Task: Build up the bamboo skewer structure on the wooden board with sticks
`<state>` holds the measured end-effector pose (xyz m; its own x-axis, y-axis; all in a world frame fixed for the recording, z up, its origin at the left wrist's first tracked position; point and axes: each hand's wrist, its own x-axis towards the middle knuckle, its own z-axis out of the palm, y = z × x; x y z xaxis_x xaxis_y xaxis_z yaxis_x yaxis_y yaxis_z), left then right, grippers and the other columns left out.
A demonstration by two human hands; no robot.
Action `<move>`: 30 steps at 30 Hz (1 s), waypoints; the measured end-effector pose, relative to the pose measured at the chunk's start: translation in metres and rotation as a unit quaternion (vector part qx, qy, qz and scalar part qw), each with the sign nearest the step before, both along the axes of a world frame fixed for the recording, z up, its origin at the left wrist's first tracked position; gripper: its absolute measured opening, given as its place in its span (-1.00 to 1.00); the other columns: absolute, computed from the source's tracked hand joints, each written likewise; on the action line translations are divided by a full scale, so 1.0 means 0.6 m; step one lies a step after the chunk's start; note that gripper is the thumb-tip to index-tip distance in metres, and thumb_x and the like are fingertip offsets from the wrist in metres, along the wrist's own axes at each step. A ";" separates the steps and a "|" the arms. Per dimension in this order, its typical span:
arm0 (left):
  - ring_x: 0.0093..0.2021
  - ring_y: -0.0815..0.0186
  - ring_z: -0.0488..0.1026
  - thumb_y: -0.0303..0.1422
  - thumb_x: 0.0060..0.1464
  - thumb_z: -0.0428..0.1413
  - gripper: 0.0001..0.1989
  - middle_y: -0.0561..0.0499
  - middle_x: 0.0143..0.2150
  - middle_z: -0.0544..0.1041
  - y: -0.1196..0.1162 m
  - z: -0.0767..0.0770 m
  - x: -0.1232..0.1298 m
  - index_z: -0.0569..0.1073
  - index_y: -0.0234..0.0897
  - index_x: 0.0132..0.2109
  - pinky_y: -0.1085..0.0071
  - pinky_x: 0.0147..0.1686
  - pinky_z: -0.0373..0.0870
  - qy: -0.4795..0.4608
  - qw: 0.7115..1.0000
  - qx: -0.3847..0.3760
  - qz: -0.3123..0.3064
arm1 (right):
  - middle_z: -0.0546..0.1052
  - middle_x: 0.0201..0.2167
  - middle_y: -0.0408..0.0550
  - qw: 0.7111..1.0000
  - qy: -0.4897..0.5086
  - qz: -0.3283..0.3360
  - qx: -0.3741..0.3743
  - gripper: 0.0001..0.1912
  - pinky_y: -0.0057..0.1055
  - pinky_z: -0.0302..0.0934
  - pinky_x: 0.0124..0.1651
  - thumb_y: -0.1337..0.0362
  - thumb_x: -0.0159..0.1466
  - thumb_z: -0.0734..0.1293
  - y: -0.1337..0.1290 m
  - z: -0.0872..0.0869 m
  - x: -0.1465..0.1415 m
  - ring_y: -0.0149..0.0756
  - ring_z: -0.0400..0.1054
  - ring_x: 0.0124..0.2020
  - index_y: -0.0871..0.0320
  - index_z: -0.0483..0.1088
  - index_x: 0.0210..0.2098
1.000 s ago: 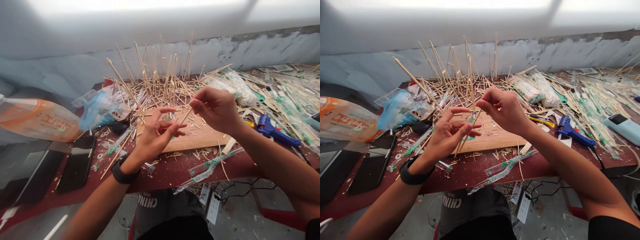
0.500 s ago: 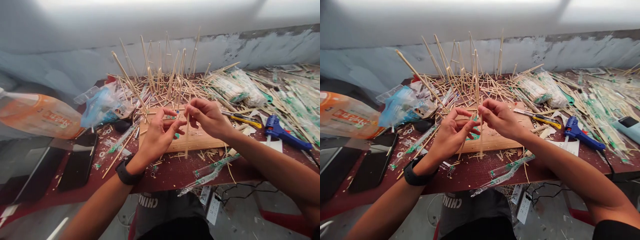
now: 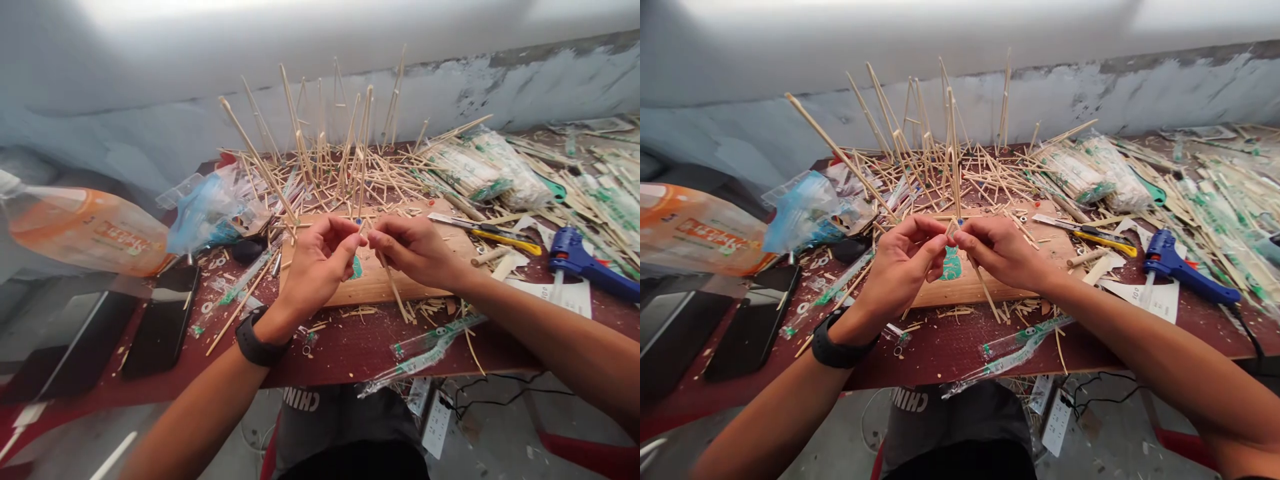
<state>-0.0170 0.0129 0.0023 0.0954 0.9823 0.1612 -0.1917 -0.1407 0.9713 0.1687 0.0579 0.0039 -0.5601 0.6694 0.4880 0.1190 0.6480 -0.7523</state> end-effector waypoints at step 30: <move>-0.38 0.25 0.72 -0.28 0.07 0.45 -0.53 0.07 -0.35 0.69 -0.010 0.011 -0.002 0.41 -0.20 0.03 0.48 -0.42 0.68 0.051 0.998 0.017 0.015 | 0.38 -0.65 -0.28 0.970 0.061 0.108 -0.208 -0.62 -0.59 -0.03 -0.65 0.06 0.44 0.39 -0.006 0.005 0.004 -0.61 0.13 -0.68 0.15 0.32 -0.40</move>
